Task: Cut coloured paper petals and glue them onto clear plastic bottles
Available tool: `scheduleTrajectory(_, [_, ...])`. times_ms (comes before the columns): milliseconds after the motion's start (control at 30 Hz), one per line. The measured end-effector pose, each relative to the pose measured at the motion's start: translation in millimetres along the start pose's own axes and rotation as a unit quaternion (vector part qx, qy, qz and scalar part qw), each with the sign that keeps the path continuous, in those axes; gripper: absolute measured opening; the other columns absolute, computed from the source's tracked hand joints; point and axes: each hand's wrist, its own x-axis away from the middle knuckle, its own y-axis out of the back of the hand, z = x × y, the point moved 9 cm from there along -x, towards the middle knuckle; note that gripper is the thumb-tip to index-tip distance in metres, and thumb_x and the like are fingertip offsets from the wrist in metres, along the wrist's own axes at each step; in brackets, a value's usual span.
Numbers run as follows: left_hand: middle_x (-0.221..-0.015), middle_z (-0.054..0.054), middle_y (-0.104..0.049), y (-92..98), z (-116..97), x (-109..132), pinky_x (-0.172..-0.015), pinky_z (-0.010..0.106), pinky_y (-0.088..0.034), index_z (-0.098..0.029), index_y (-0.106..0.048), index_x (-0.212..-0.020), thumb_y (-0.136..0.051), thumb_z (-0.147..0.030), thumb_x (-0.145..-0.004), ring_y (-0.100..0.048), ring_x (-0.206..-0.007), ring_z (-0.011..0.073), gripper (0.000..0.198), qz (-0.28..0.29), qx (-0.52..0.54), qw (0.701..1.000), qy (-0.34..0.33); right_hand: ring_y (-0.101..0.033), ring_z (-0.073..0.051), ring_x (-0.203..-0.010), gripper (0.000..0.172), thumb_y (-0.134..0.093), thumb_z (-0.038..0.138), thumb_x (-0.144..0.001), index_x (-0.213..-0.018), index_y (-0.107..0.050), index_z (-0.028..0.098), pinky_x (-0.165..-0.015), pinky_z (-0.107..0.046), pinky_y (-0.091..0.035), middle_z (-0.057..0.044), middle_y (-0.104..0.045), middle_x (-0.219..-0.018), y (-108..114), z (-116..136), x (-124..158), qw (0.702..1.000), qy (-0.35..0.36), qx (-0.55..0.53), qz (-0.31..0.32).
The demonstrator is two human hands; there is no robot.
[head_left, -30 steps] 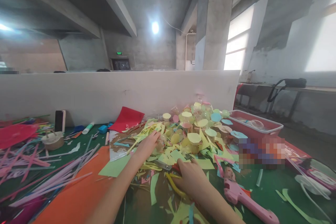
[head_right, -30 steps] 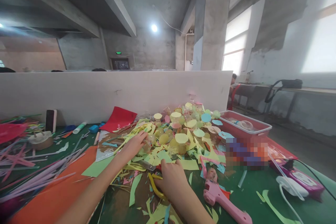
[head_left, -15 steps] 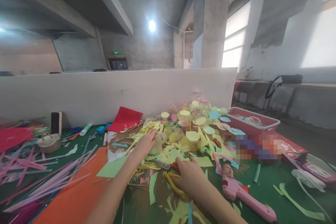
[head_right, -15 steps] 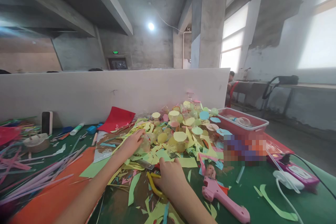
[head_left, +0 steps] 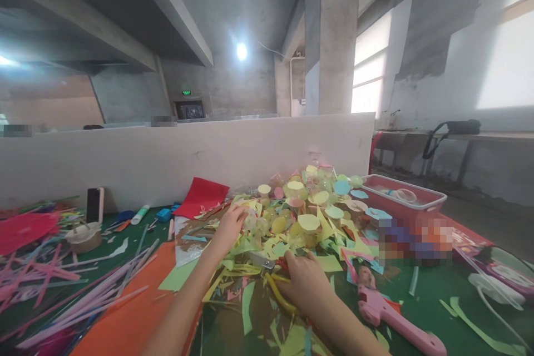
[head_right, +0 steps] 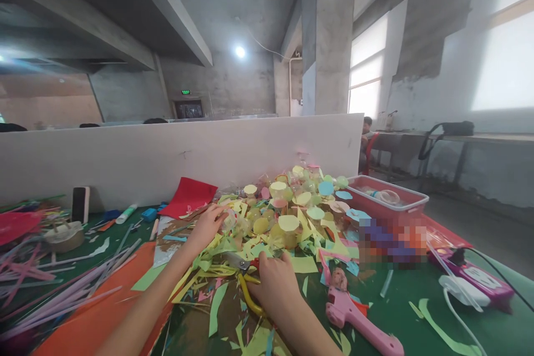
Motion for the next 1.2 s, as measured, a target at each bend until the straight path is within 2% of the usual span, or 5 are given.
scheduleTrajectory(233, [-0.085, 0.006, -0.070, -5.7, 10.4, -0.7, -0.058, 0.027, -0.050, -0.015, -0.062, -0.116, -0.039, -0.028, -0.089, -0.063, -0.053, 0.0151, 0.038, 0.031, 0.055, 0.997, 0.053, -0.068, -0.031, -0.082, 0.020, -0.060, 0.032, -0.078, -0.089, -0.059, 0.015, -0.081, -0.038, -0.036, -0.012, -0.074, -0.085, 2.0, -4.4, -1.1, 1.000, -0.018, 0.002, -0.013])
scheduleTrajectory(567, [-0.059, 0.000, -0.062, -11.5, 6.8, 6.7, -0.058, 0.028, -0.047, -0.014, -0.056, -0.116, -0.036, -0.033, -0.089, -0.065, -0.056, 0.0195, 0.038, 0.067, 0.095, 0.990, 0.077, -0.067, -0.030, -0.081, 0.020, -0.061, 0.033, -0.079, -0.089, -0.060, 0.015, -0.083, -0.039, -0.036, -0.011, -0.073, -0.082, -1.6, -4.8, -1.0, 1.000, -0.015, 0.006, -0.010])
scheduleTrajectory(900, [-0.077, -0.003, -0.062, -15.3, -18.2, 5.5, -0.052, 0.025, -0.046, -0.023, -0.045, -0.091, -0.041, -0.032, -0.089, -0.058, -0.045, 0.0120, 0.010, 0.084, 0.119, 0.989, 0.022, -0.054, -0.033, -0.102, 0.021, -0.062, 0.024, -0.079, -0.097, -0.062, 0.016, -0.087, -0.044, -0.041, -0.014, -0.062, -0.108, -6.4, 7.3, 4.4, 0.997, 0.063, 0.031, -0.017])
scheduleTrajectory(1033, [-0.093, 0.002, -0.061, -6.2, -40.7, 3.4, -0.066, 0.027, -0.049, -0.022, -0.051, -0.088, -0.044, -0.032, -0.088, -0.063, -0.068, 0.0150, 0.013, 0.067, 0.116, 0.991, -0.016, -0.054, -0.030, -0.101, 0.020, -0.047, 0.016, -0.088, -0.100, -0.062, 0.018, -0.087, -0.042, -0.043, -0.011, -0.060, -0.108, -3.9, 15.7, 5.8, 0.995, 0.099, -0.002, -0.028])
scheduleTrajectory(1200, [-0.098, 0.002, -0.060, 3.7, -72.7, 6.2, -0.064, 0.025, -0.048, -0.021, -0.056, -0.090, -0.046, -0.035, -0.088, -0.059, -0.067, 0.0136, 0.018, 0.074, 0.127, 0.988, -0.045, -0.052, -0.029, -0.112, 0.034, -0.045, 0.017, -0.089, -0.122, -0.050, 0.018, -0.093, -0.042, -0.045, -0.012, -0.055, -0.121, 18.6, 6.5, 2.5, 0.985, 0.044, -0.104, -0.131])
